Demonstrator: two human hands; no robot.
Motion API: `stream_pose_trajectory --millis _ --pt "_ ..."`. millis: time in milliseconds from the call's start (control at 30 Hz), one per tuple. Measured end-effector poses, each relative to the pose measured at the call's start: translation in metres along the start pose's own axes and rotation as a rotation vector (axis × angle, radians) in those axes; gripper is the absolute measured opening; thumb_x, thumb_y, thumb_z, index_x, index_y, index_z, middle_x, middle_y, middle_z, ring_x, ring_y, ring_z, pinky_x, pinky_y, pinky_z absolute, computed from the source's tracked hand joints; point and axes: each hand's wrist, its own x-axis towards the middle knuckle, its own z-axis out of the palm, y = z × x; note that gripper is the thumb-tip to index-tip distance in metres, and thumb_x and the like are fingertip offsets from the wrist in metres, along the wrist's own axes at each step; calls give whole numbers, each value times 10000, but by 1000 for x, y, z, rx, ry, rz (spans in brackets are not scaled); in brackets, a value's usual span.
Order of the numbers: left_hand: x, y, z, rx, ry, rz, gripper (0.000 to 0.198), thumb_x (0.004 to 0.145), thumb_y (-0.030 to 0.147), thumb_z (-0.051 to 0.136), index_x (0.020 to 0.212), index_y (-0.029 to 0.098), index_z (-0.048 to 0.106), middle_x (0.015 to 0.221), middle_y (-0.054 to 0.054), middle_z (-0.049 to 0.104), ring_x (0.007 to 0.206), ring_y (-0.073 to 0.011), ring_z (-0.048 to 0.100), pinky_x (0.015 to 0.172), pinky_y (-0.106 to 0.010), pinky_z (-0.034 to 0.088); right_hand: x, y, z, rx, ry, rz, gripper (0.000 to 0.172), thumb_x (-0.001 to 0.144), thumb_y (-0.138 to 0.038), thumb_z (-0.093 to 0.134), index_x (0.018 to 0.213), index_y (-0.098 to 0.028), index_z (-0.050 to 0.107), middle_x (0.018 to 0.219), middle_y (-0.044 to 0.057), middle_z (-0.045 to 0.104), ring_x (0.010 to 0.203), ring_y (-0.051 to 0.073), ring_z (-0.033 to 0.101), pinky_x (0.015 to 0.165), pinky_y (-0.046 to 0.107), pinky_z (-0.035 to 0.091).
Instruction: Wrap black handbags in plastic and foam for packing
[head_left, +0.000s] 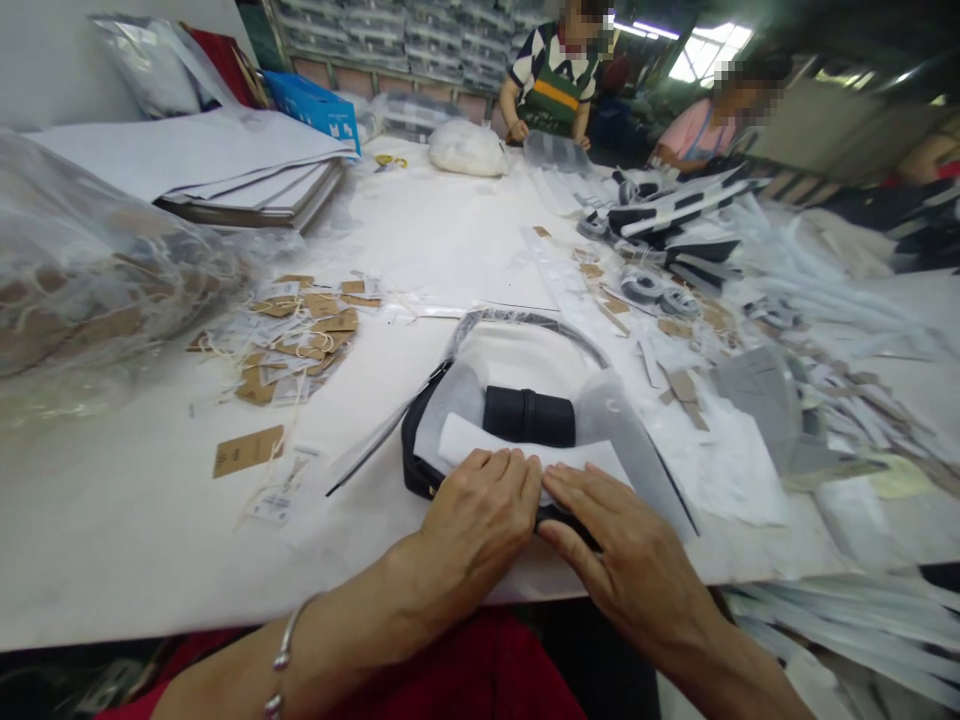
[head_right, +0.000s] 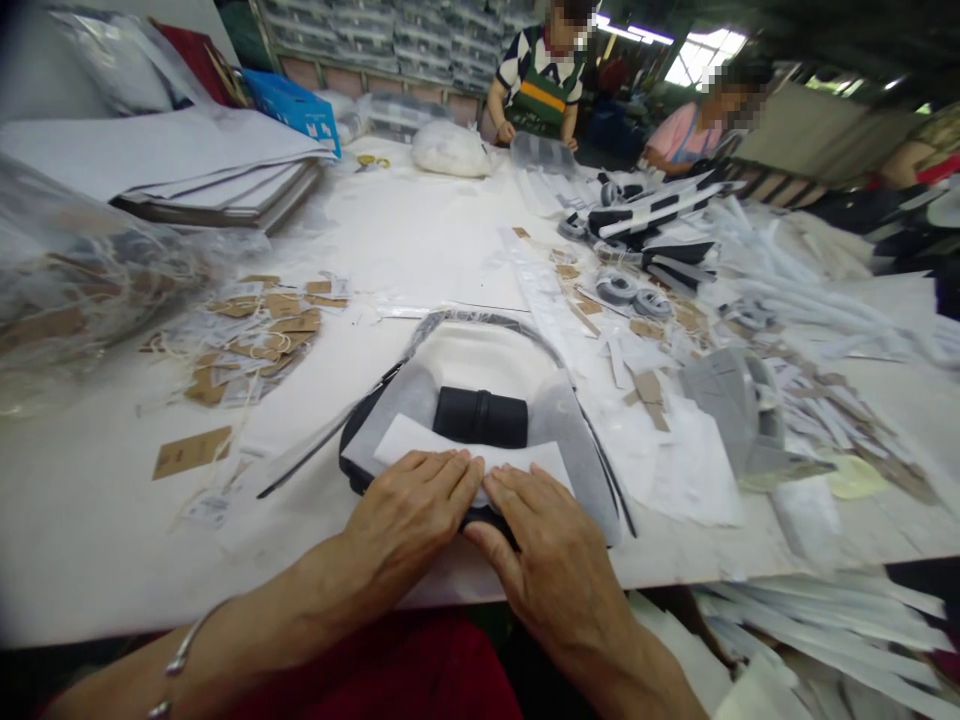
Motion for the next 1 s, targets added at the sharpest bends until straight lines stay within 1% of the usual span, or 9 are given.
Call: stream_pose_trajectory --millis 100,233,333,467,600,733,833,900,1000 --pt "-2 1 2 5 11 10 306 924 94 467 1224 92 523 1163 -137 657 1027 -248 651 849 -378 536 13 0 -21 146 -50 74 308 985 -354 484 1126 -181 695 1106 76 748 1022 229 700 935 371 543" --pt "-5 1 5 1 2 15 364 920 96 465 1283 92 494 1229 -136 635 1100 -258 624 922 -399 512 33 1 -44 335 -47 313 342 992 -372 439 780 -224 663 744 -2 712 680 143 669 618 230 505" --pt "-4 2 5 16 12 22 355 926 93 448 1276 91 507 1224 -134 642 1094 -254 626 931 -399 505 37 5 -25 343 -44 421 443 990 -408 385 605 -221 501 545 -24 560 505 128 533 496 247 390" --pt "0 4 2 17 30 21 274 920 70 456 1168 89 573 1090 -117 688 976 -233 661 803 -354 536 31 11 12 302 -128 390 412 966 -395 393 599 -220 463 565 -14 534 512 136 474 516 270 344" --pt "2 2 -1 -9 41 9 296 920 79 489 1210 89 550 1086 -108 683 964 -231 660 770 -346 534 26 7 -3 451 -78 463 403 965 -404 440 619 -211 513 580 -21 538 542 128 499 546 249 375" --pt "3 -1 -5 -39 37 0 307 916 99 521 1222 94 544 1051 -93 683 917 -227 661 752 -347 529 3 -9 -39 617 86 510 350 963 -358 477 651 -216 550 621 -13 558 583 130 541 553 229 409" --pt "5 -4 -8 -49 51 9 314 899 90 540 1214 88 554 1004 -75 688 862 -220 658 722 -345 527 -29 -18 -46 672 163 476 292 926 -320 539 653 -220 565 618 -5 559 583 141 547 556 238 417" --pt "6 -7 -10 -56 64 24 310 895 91 546 1205 86 562 985 -70 695 839 -220 660 702 -350 524 -53 -19 -37 672 223 620 333 912 -365 561 614 -215 544 604 2 544 583 147 540 555 247 415" --pt "10 -16 -15 -85 68 27 273 904 113 549 1175 117 581 938 -44 709 784 -217 663 678 -358 516 -79 -13 -12 720 212 1023 474 886 -528 564 543 -202 520 553 4 519 551 143 517 538 256 419"
